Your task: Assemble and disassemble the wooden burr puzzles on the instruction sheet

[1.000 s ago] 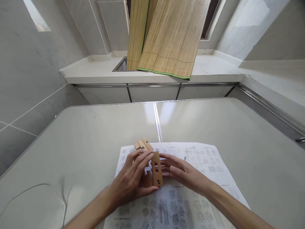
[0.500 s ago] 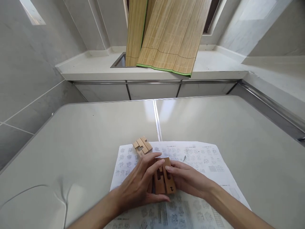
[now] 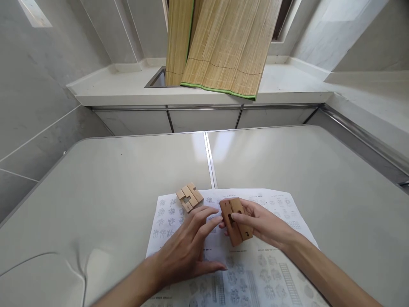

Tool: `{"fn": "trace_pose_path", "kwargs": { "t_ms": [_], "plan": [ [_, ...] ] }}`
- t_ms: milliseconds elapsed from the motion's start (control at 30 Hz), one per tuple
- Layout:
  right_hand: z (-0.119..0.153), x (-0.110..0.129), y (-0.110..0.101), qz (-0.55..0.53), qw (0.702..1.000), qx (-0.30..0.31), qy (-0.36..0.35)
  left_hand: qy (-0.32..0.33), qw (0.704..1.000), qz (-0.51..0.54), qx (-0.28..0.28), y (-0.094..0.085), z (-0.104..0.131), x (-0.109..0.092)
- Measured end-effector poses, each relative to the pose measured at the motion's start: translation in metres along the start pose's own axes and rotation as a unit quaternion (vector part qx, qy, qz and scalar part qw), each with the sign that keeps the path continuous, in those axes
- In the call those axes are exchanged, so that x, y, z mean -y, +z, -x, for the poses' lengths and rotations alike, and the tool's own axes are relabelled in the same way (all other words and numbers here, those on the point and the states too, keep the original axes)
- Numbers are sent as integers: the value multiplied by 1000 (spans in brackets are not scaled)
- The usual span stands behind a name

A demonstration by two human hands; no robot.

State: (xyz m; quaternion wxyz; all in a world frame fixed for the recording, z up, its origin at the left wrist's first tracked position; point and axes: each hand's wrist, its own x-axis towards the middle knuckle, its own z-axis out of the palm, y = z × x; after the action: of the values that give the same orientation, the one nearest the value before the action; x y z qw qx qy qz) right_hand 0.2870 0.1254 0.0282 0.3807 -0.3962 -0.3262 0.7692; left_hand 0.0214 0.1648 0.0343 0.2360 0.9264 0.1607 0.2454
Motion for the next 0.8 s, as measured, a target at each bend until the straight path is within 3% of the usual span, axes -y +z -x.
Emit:
{"fn": "trace_pose_path", "kwargs": {
  "t_ms": [200,400,467,667,800],
  "plan": [
    [2,1,7,153,986,-39,-45,-11,999,-43,24,-1,-4,-6],
    [4,-1,13,340,928,-125,-86,14,985,-157,-65,-2,-2,-5],
    [4,0,14,387,905,-146,-103,8,978,-196,-68,-4,0,-3],
    [5,3,8,470,862,-162,-101,-104,957,-263,-56,-5,1,-5],
    [4,-1,2,521,824,-169,-146,-150,954,-253,-57,-2,1,-9]
  ]
}}
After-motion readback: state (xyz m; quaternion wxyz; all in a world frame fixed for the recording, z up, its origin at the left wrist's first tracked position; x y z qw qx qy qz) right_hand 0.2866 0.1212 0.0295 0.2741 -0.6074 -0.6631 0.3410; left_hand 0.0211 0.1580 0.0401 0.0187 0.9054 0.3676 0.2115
